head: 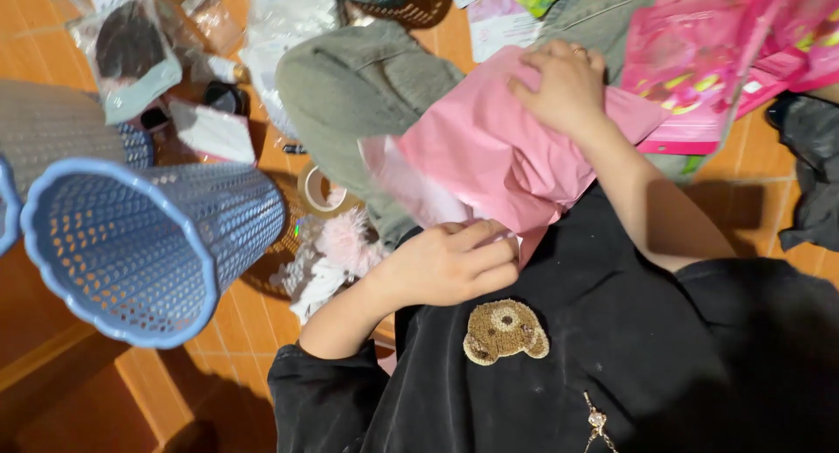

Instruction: The person sorts through facial mask packets on the floor and places them into a pink mailing bag, then writes on the bag with a marker.

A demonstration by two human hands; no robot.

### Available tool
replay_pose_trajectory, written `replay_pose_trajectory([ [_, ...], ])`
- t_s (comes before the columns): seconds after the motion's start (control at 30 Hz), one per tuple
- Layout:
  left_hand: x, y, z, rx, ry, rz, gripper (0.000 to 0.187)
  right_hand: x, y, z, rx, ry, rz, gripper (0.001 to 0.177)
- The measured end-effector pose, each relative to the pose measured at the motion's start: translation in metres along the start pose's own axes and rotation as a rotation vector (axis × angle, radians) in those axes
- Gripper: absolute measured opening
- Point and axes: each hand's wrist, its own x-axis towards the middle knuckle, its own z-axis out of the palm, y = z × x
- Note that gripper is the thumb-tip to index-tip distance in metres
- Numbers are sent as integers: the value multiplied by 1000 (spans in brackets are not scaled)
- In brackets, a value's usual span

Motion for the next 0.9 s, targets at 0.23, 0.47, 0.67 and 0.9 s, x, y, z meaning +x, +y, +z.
replay_pose_trajectory([
  [0.23,-4,1,-25,20,250,-133,23,-70,-21,-94,464,-279,-472,68],
  [0.47,50,-35,-6,239,307,95,25,-81,24,-49,-48,95,-387,50],
  [0.67,140,-45,-15,346,400,225,19,51,51,-87,227,255,-509,19],
  [0.9,117,-60,108,237,212,166,16,72,62,-66,14,69,-495,21],
])
